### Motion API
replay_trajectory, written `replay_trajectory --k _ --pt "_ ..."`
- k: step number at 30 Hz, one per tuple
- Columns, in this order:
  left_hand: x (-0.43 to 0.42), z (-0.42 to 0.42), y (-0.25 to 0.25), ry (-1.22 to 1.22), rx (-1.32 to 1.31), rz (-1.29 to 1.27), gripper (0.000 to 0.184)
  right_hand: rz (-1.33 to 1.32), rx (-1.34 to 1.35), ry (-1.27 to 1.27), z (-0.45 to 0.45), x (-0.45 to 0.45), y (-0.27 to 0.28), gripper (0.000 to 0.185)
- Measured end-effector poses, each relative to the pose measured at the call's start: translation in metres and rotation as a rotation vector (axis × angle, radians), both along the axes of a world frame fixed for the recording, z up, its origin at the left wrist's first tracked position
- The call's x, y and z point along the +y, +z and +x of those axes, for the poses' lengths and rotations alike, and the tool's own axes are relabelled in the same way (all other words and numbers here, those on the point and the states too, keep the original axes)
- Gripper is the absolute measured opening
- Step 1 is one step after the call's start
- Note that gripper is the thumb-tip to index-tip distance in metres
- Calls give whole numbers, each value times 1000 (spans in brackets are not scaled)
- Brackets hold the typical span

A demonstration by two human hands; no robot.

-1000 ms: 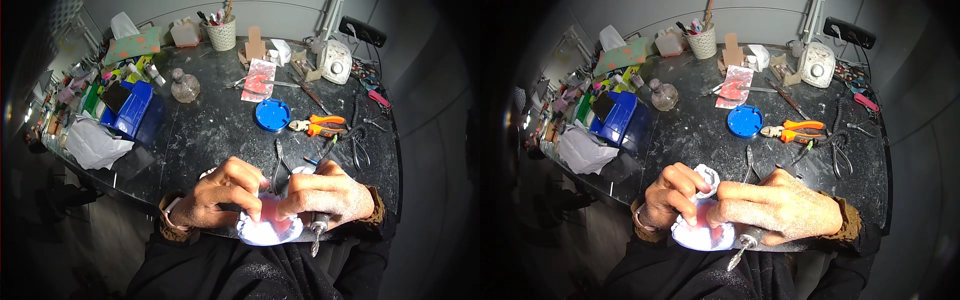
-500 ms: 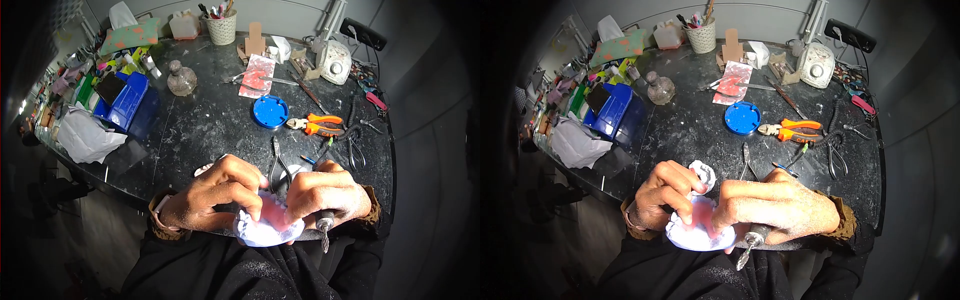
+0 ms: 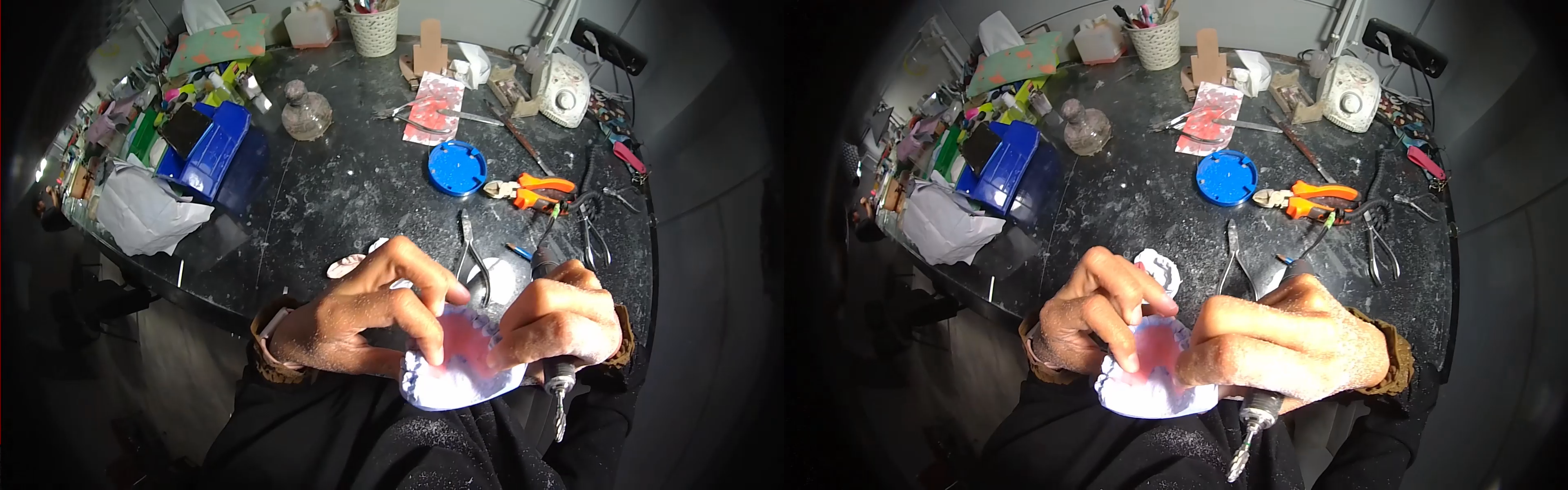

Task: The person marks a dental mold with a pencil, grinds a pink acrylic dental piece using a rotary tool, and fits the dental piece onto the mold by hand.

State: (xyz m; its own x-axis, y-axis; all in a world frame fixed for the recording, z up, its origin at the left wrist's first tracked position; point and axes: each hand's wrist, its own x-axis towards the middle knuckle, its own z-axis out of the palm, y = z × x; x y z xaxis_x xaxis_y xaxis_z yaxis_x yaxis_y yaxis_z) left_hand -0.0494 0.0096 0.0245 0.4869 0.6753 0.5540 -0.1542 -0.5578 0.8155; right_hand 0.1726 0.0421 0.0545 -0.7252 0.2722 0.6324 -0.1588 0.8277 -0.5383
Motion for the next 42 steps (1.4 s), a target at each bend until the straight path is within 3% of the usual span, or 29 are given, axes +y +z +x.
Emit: replay_trajectory --k 25,35,38,42 --pt "0 -2 -7 -13 -58 -14 24 6 -90 33 3 7 -6 21" --pt "-1 -3 -10 35 -169 -82 16 -34 -42 34 4 6 -4 22" --pt "6 -12 -16 -50 -172 -24 26 -41 -35 54 3 7 -4 19" --pt "6 -12 -16 -51 -228 -50 27 -44 -37 40 2 4 -2 14"
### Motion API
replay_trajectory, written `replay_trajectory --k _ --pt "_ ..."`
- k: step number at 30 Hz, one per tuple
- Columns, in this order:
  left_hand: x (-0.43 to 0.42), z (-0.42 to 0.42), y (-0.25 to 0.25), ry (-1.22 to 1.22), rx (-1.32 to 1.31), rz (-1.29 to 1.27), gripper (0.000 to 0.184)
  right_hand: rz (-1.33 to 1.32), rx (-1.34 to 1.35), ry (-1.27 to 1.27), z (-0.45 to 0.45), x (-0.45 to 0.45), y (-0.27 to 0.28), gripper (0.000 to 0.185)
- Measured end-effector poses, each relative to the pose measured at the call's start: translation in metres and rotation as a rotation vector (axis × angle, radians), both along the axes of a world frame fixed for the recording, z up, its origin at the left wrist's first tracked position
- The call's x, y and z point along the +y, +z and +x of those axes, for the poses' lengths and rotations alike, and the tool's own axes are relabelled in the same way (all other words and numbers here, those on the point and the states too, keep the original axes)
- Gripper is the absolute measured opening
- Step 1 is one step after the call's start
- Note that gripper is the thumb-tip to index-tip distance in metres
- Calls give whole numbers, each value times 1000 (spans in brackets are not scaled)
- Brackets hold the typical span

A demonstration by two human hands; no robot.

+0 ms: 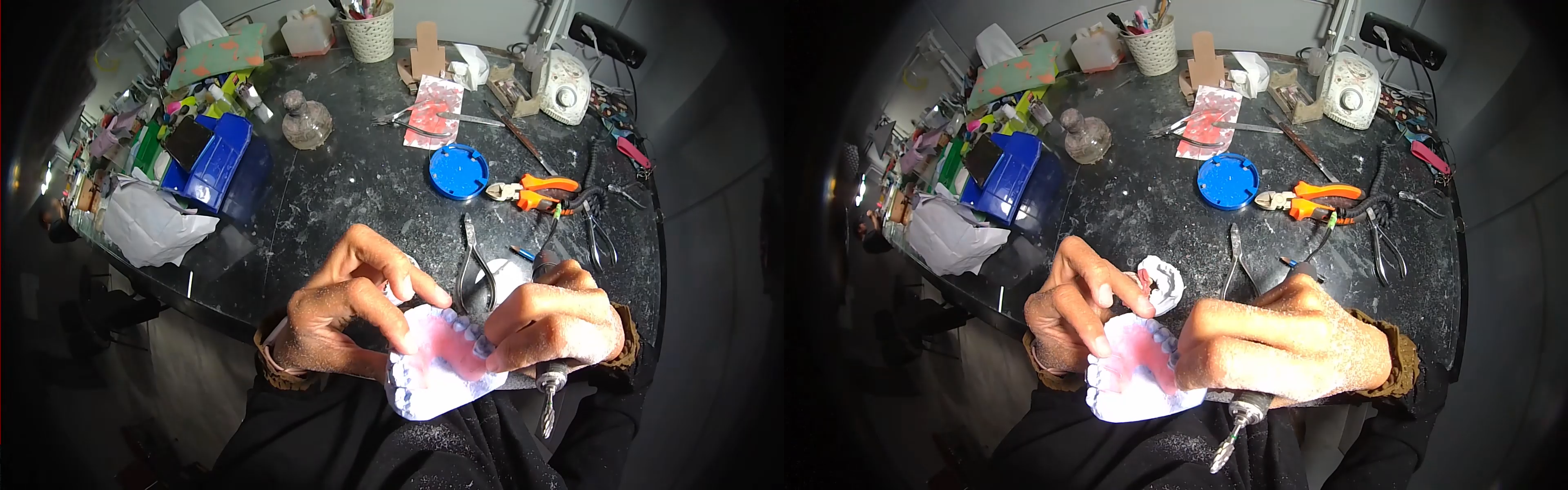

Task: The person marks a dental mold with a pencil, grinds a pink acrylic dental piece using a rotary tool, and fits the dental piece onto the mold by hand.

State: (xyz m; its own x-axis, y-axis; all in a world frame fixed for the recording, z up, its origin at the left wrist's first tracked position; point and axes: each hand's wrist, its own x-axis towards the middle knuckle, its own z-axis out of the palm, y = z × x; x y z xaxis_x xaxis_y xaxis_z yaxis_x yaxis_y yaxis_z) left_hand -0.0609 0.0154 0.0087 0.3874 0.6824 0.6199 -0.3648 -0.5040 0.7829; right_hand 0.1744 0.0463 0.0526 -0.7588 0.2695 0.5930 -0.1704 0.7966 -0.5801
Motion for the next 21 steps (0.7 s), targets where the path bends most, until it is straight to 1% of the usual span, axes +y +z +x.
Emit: replay_trajectory --k 3,9,10,13,16,17,21 --pt "1 3 0 -30 -90 -38 28 27 81 -25 -4 -1 -5 12" --pt "-4 4 1 -93 -186 -157 31 83 40 -22 -3 -5 1 13" --pt "-4 4 1 -101 -188 -173 31 82 20 -22 -2 -5 2 14" --pt "-4 2 -1 -123 -165 -195 31 77 132 -45 -6 -6 -5 16" --pt "-2 2 -1 -139 -131 -218 31 47 173 -74 -6 -7 -7 18" --pt "0 3 -3 -130 -111 -179 31 36 199 -56 -8 -6 -6 19" --pt "0 5 -2 -123 -106 -203 29 19 231 -64 -10 -7 -6 21"
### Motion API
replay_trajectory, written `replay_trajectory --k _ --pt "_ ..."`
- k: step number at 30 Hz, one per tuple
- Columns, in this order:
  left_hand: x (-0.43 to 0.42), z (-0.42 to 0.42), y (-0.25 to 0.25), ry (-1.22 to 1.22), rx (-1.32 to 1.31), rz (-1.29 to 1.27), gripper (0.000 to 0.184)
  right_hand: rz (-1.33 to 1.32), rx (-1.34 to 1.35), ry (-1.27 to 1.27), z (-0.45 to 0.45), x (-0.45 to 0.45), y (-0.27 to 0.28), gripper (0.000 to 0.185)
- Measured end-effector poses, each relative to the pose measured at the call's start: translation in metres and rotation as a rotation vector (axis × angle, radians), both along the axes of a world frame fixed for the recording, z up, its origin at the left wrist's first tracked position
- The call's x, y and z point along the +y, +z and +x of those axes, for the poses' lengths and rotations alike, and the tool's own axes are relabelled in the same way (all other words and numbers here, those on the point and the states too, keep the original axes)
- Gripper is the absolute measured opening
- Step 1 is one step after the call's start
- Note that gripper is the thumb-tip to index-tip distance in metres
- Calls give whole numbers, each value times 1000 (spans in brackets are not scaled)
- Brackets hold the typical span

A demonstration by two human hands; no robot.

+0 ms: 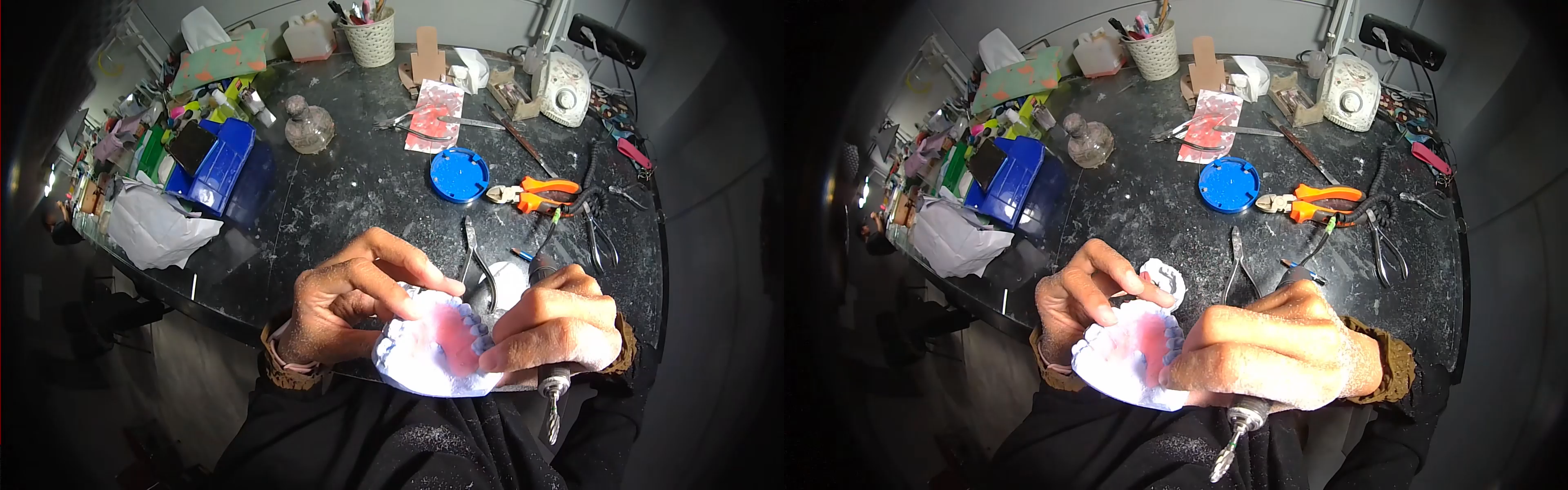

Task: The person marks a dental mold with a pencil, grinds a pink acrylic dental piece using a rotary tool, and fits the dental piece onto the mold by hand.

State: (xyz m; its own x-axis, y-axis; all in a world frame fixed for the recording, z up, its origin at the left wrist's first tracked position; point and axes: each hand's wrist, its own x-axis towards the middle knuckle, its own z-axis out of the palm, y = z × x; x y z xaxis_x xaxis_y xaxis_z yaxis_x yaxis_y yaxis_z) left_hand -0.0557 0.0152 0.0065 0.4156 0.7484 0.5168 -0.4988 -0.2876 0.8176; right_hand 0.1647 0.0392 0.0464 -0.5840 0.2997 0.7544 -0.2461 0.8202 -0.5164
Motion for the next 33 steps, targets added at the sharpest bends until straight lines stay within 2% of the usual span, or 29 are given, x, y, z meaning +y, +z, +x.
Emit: replay_trajectory --k 8,26,33 --pt "0 2 -1 -9 -21 0 28 -28 20 -3 1 -1 -2 20" --pt "3 -2 -7 194 -21 178 33 -9 -37 -18 -1 4 -3 15" --pt "2 1 -5 193 -112 147 33 -21 -73 -3 0 4 -4 15"
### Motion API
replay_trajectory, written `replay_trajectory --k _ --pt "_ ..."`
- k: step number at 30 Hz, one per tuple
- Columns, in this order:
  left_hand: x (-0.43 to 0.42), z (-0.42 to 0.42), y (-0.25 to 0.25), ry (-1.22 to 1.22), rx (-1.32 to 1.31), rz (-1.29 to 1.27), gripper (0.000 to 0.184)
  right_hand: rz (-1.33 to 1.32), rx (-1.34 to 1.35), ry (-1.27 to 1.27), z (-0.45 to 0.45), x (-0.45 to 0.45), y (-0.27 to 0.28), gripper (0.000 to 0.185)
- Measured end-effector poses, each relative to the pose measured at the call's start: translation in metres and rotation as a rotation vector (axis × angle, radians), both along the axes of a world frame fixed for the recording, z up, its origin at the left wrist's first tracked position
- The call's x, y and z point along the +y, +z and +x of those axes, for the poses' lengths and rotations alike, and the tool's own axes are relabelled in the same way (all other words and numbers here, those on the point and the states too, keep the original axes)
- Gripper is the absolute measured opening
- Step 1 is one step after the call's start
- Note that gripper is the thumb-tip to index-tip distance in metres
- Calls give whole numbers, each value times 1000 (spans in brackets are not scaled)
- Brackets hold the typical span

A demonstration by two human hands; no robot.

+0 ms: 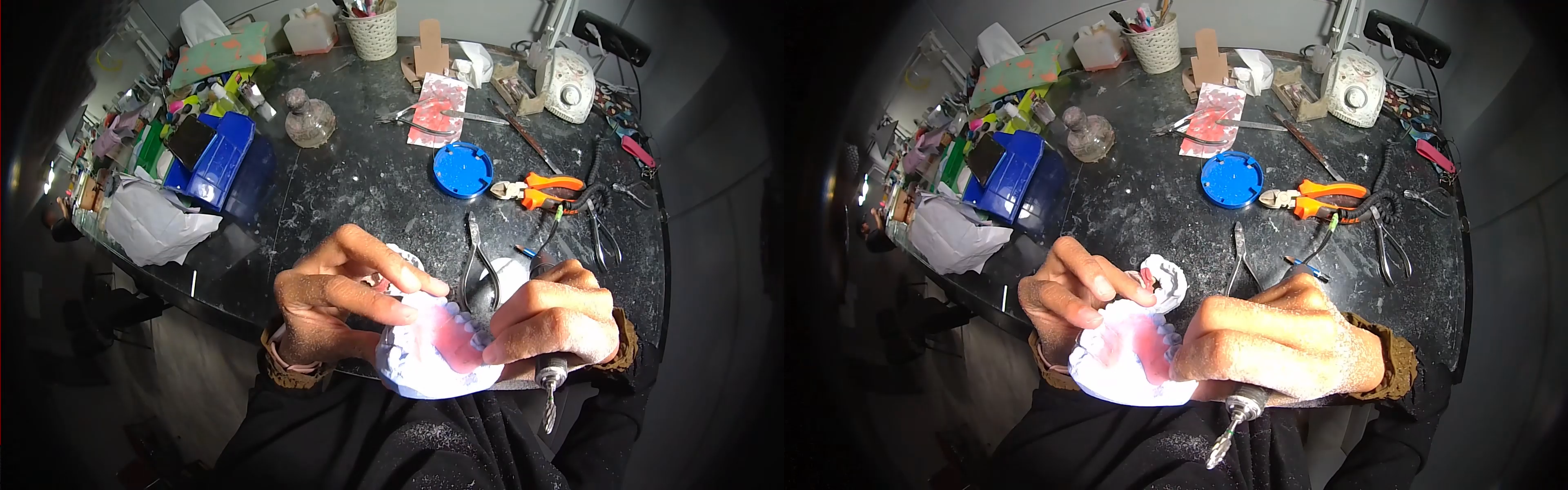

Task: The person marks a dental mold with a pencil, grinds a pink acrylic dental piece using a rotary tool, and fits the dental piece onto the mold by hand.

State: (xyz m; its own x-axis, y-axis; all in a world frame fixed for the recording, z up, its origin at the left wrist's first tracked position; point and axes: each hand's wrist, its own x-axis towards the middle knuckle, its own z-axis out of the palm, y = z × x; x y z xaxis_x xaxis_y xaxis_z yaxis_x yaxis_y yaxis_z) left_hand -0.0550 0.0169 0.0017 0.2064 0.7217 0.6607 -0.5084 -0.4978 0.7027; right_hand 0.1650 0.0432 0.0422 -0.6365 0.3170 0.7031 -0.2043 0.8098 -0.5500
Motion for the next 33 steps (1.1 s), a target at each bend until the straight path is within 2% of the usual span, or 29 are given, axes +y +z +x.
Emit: replay_trajectory --k 33 --pt "0 -3 4 82 29 73 33 -2 -113 -23 0 3 -5 16"
